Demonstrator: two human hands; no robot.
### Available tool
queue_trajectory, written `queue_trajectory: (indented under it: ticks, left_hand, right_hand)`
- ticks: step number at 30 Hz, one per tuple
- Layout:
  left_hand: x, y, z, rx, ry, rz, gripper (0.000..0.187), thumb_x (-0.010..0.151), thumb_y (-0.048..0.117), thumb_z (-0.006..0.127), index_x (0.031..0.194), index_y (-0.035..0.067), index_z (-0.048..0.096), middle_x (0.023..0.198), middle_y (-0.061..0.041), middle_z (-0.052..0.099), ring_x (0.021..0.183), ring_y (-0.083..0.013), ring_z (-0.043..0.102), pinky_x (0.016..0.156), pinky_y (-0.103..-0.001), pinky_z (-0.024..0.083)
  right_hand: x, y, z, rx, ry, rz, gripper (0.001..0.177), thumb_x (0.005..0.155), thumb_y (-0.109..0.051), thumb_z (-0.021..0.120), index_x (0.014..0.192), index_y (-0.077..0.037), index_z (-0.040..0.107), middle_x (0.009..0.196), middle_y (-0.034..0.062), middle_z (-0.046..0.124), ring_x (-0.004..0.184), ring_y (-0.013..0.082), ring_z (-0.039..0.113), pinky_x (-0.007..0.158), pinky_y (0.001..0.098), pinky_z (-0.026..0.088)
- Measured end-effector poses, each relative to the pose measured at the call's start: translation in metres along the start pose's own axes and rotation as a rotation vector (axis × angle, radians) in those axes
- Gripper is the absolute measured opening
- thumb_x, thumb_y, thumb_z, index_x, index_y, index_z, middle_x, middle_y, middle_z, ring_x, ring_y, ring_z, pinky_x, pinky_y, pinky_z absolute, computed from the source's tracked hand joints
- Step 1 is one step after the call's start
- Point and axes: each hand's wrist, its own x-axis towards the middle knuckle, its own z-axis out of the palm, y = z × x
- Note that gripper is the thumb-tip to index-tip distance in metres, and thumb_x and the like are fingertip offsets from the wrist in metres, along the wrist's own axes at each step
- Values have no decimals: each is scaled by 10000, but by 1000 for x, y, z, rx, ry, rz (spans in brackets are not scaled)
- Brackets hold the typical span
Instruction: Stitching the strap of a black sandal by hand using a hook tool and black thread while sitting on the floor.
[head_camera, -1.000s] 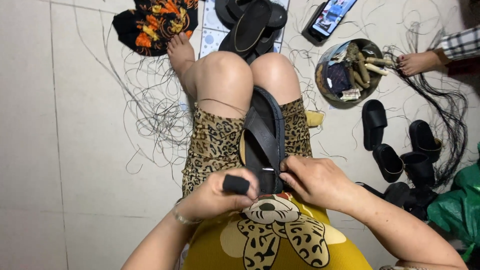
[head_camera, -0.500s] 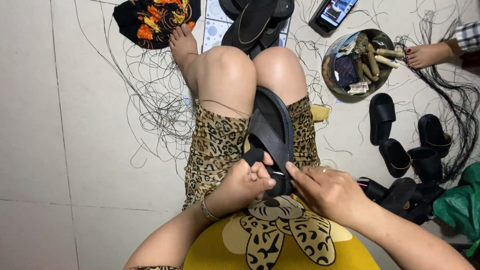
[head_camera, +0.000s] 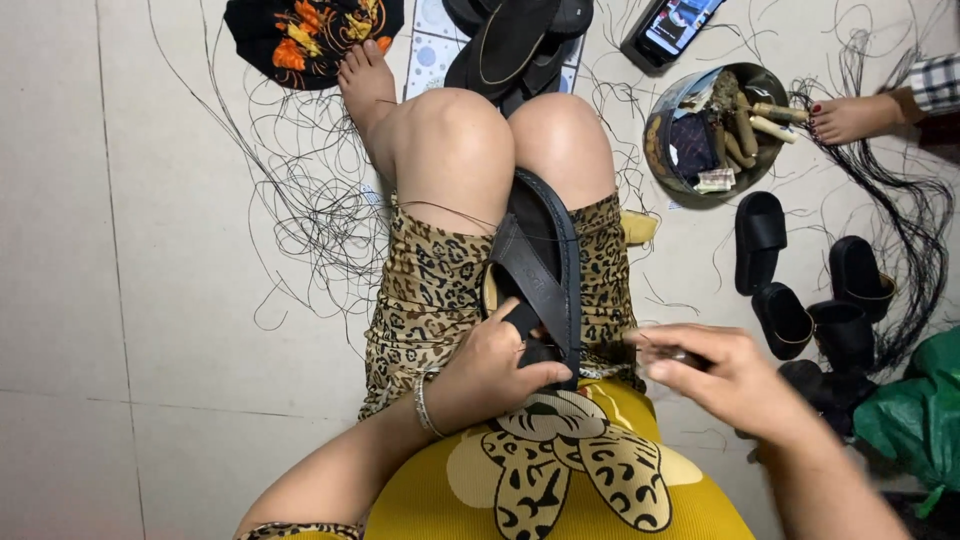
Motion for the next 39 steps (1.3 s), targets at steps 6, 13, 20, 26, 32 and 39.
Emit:
queue_trajectory:
  ticks: [6, 13, 20, 26, 32, 39]
  left_hand:
    - [-6, 0, 5, -28, 269, 213, 229, 801, 187, 805, 907, 11, 704, 868, -89, 671, 609, -196, 632, 562, -295, 542]
    - [-3, -8, 9, 0, 113, -112, 487, 862, 318, 835, 530, 58, 591, 486, -15, 593, 375, -124, 485, 394, -261, 448]
    - [-2, -14, 11, 53, 185, -44, 469, 818, 351, 852, 579, 22, 619, 556, -43, 583, 426, -164, 499, 433, -309, 462]
    - [-1, -15, 9, -14, 110, -119, 446, 842, 305, 861, 557, 53, 627, 495, 10, 566, 394, -105, 472, 397, -253, 420]
    - [0, -20, 10, -78, 101, -126, 458, 847, 279, 856, 542, 39, 613, 464, 14, 551, 379, -96, 444, 377, -254, 393]
    - [1, -22, 9, -118, 102, -76, 422, 844, 243, 854, 559, 37, 619, 471, 24, 539, 397, -93, 438, 397, -258, 390]
  right_hand:
    - [27, 21, 71, 1097, 25, -241, 157, 938, -86, 709, 876, 57, 694, 995, 219, 707, 644, 193, 601, 533, 261, 507]
    - [24, 12, 67, 727, 59, -226, 109, 923, -17, 658, 878, 61, 720, 969, 185, 733, 595, 150, 577, 521, 255, 501]
    - [22, 5, 70, 553, 121, -308, 113, 931, -108, 639, 940, 4, 647, 1029, 132, 710, 710, 159, 601, 615, 282, 520]
    - [23, 15, 72, 697, 84, -311, 144, 939, -123, 663, 915, 15, 636, 973, 157, 695, 594, 128, 561, 537, 265, 510]
    - [19, 5, 73, 479, 137, -352, 105, 900, -43, 666, 872, 31, 736, 954, 138, 745, 718, 154, 620, 666, 283, 537]
    - [12, -8, 74, 297, 191, -387, 184, 816, -45, 652, 998, -33, 678, 1077, 112, 714, 953, 207, 681, 883, 353, 568]
